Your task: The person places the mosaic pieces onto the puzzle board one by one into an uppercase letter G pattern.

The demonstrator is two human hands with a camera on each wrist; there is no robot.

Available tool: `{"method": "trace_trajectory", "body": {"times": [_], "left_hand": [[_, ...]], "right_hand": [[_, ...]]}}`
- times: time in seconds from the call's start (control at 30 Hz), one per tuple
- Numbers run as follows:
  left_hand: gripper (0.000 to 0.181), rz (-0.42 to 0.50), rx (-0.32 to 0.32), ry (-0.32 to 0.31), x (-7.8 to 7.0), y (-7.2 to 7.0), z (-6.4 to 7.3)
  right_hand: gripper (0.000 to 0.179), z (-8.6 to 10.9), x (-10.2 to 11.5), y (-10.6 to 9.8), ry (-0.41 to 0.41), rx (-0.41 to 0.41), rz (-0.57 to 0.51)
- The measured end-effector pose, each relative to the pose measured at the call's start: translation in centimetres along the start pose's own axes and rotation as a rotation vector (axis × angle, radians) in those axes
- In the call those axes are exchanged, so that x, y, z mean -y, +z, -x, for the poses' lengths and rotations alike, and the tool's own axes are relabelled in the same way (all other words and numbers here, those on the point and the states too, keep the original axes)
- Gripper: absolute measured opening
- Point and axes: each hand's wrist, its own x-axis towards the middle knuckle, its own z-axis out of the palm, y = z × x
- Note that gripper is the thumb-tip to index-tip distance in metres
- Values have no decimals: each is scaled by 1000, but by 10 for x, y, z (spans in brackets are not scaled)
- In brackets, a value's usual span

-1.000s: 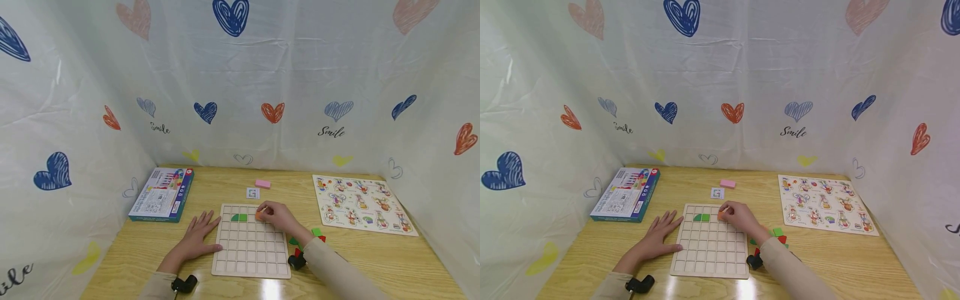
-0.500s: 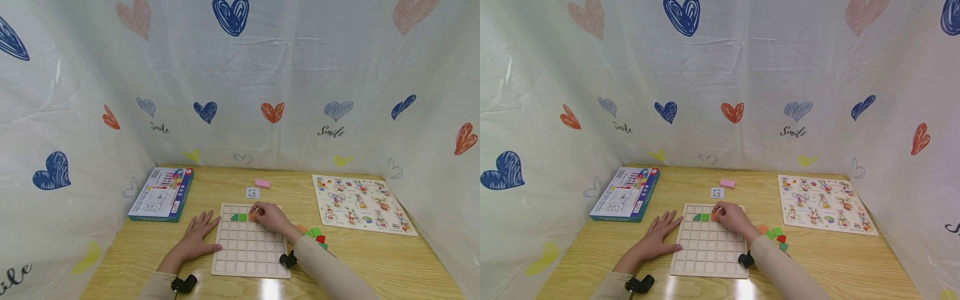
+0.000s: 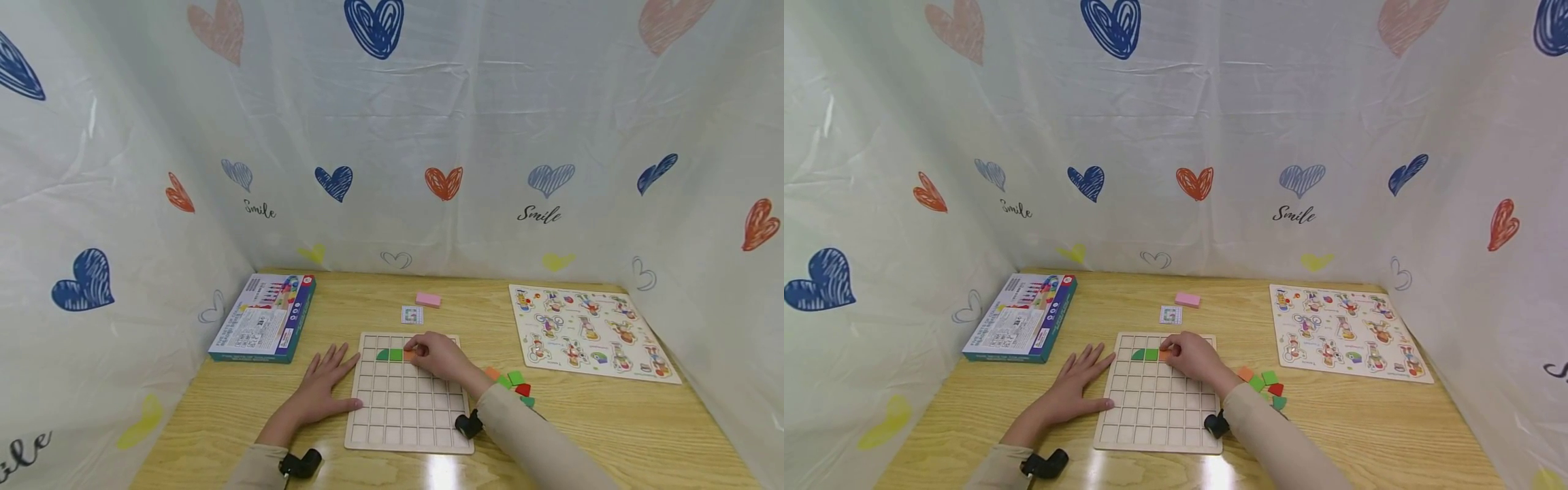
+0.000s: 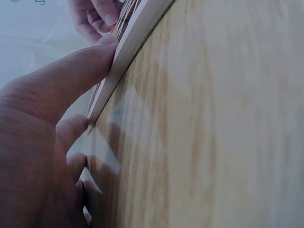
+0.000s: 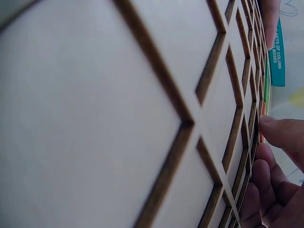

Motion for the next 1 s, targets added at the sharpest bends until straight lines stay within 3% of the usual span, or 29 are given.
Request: {"method": "trace_trajectory", "body": {"times": [0.5, 1.0], "left_hand": [[92, 1, -2, -1, 1, 2, -1], [93, -3, -12, 12, 4, 4, -1]], "right_hand": [[23, 16, -7, -17, -8, -7, -88], [24, 69, -51, -61, 77, -75, -76]]}}
